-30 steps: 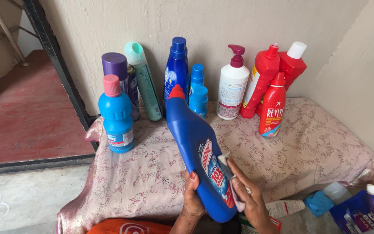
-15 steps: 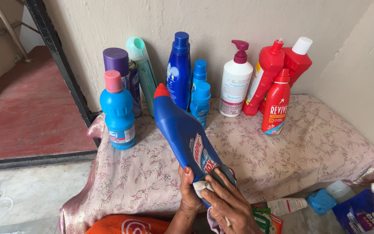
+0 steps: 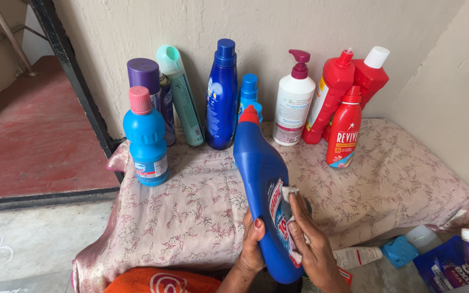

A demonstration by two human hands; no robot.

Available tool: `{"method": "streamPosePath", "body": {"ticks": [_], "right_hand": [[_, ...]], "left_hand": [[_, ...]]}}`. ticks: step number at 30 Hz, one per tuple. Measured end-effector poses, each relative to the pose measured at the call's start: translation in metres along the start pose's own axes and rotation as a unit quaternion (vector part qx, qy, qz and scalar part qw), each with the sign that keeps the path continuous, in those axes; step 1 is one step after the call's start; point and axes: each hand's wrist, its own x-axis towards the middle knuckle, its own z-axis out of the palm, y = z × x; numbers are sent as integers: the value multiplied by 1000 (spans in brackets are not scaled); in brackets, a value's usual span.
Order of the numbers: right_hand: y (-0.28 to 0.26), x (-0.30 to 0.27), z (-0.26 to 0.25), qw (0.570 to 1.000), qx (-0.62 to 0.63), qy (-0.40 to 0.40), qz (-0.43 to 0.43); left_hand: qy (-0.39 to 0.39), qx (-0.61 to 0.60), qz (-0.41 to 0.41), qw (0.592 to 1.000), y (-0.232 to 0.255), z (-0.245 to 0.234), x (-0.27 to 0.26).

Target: The person wipes several plastic bottles of cleaning products with a cloth. They handle a red bottle, a smaller red bottle, and a blue bottle one at a time, wiping the surfaces and then placing them back on a cloth-covered surface.

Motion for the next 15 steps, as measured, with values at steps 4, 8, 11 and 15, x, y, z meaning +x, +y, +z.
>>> {"method": "streamPosePath", "body": {"ticks": [4,8,11,15], "right_hand": [[-11,-10,7,992,-45,-53,-106],[-12,-17,8,977,-65,-95,-180],[-7,-13,7,976,-63,-114,-172],[1,-6,7,990,-9,-88,-111]], "left_hand": [[9,11,37,999,6,-5,1],[38,32,31,998,4,-11,4],[54,40,23,997,1,-12,6],[-2,54,21,998,-3,-1,6]]}}
